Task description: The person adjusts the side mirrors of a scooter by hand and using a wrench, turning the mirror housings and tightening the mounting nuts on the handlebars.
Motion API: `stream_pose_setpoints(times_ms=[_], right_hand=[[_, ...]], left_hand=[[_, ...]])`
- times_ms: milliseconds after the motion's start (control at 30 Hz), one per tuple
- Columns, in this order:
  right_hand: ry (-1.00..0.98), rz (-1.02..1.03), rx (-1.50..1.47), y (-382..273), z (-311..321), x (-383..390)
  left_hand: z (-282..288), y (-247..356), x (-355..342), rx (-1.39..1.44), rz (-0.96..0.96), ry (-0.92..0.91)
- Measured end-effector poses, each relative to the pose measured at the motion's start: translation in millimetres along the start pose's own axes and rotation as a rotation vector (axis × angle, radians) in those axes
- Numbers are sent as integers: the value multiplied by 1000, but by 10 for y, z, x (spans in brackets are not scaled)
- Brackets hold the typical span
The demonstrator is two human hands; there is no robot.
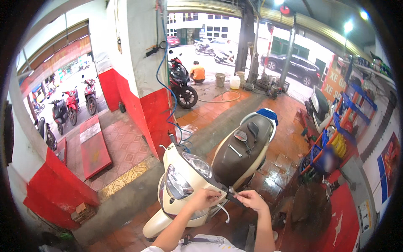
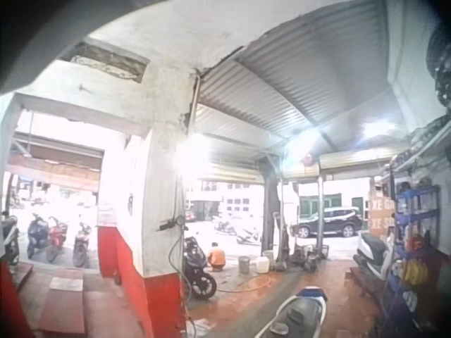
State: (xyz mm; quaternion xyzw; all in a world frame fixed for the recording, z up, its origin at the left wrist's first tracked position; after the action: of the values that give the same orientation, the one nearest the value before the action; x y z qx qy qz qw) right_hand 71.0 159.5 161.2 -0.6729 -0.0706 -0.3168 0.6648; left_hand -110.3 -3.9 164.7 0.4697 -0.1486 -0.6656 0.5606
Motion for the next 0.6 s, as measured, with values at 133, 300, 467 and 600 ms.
stream_pose_setpoints(times_ms=[133, 300, 467, 600], right_hand=[[54, 75, -528, 231, -369, -95], [69, 35, -712, 610, -575, -262], [86, 41, -694, 572, -507, -280], [183, -9, -660, 533, -518, -224]], left_hand=[[-79, -40, -21, -75, 90, 46], [-61, 180, -112, -184, -149, 52], [-40, 132, -171, -161, -146, -8], [-92, 146, -182, -202, 54, 43]])
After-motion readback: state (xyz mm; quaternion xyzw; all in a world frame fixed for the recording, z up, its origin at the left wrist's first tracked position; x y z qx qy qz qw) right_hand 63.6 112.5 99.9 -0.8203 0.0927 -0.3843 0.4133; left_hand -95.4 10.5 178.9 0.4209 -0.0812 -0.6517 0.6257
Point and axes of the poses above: each hand's wrist, its own x-axis away from the middle knuckle, its own z-axis out of the back of the hand, y = z × x, the point moved 5 cm from there along -x, towards the middle knuckle, and after that the axes turned 15 degrees about -z, right-handed, at the moved point
